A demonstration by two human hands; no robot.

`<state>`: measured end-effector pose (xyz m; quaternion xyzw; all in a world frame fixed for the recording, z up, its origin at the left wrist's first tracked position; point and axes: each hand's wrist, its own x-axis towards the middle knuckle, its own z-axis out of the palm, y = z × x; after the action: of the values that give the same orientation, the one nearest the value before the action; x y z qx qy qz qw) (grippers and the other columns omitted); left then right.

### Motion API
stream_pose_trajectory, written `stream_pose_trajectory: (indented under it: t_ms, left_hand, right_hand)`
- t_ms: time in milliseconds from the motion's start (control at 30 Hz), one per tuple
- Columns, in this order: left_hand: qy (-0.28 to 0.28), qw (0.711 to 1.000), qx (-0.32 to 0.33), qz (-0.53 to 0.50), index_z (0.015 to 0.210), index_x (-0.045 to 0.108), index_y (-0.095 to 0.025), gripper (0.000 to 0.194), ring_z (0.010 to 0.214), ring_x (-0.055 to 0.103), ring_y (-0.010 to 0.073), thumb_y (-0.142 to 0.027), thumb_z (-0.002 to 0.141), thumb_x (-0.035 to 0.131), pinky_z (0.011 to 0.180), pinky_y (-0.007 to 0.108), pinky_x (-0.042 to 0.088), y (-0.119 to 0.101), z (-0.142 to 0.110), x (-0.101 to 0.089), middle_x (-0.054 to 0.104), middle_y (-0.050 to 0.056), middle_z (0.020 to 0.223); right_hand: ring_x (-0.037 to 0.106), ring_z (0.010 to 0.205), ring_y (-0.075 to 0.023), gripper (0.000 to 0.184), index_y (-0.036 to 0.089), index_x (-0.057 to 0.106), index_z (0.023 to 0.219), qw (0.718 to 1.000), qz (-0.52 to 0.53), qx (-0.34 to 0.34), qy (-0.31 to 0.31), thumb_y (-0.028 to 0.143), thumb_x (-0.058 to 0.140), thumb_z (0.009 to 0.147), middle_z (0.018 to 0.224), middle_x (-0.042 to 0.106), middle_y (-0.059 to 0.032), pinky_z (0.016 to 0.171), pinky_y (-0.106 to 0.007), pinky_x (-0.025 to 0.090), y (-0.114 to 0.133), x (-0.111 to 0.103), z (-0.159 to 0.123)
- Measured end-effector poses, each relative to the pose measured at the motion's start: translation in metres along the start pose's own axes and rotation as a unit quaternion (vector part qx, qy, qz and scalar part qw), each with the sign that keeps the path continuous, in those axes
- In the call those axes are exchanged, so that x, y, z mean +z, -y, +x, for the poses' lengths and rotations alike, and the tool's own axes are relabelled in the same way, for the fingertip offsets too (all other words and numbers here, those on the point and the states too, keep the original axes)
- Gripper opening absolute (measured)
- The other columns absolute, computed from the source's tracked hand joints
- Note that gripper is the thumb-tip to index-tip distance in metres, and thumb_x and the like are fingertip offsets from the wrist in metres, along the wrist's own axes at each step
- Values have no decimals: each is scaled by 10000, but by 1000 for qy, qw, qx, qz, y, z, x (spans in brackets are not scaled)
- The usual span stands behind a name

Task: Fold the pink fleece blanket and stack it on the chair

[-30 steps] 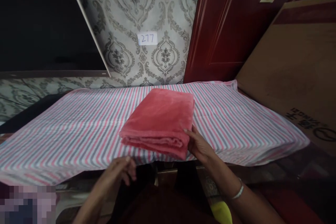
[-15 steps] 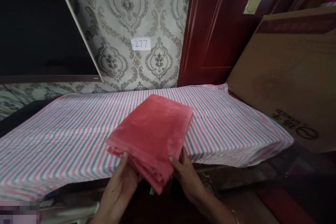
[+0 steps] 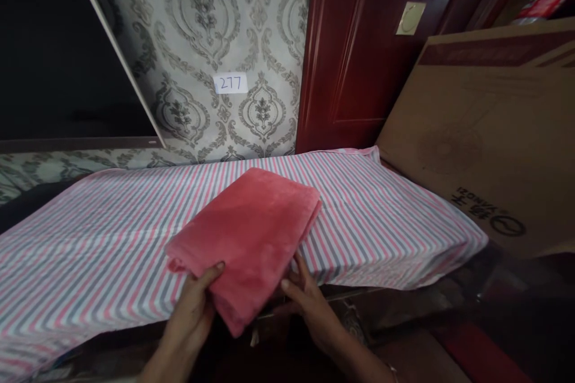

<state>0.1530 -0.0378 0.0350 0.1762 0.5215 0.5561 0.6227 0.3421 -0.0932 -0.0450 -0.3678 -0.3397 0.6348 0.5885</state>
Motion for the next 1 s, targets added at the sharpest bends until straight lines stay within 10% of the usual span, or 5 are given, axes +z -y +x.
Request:
stream_pose_trajectory:
  t_ms: [200,367,733,1000]
  left_hand:
    - [-51,992,-67,94,1112,680,-153,364,822,760,312,-94,754,651,762,434,657,-77,31,-69,772,97,850]
    - [-70,984,-125,110,1117,683,-140,311,845,765,276,-87,826,587,774,391,653,-89,46,-109,779,102,881]
    - [-35,988,-135,60,1269,656,-137,438,877,762,325,-391,916,616,760,439,650,-80,47,-96,776,142,882]
    - [47,982,117,144,1210,664,-136,599,878,758,324,-228,658,878,799,404,641,-109,55,-88,779,116,884]
  right_hand:
    - [668,771,-224,584,225,677,1090,990,-85,-20,-114,649,797,706,888,704,-68,649,-343,558,31,-47,21]
    - [676,860,-232,645,203,681,1081,967,-170,-85,-167,674,781,652,1011,714,-91,751,-352,548,45,-71,69]
    - [668,1081,-286,487,190,687,1044,978,-190,40,74,598,708,779,1145,729,-97,990,-431,509,66,-32,163]
    - [675,1071,-285,841,204,520,1354,986,-154,-50,44,430,852,615,1214,694,-92,911,-389,563,77,-14,156]
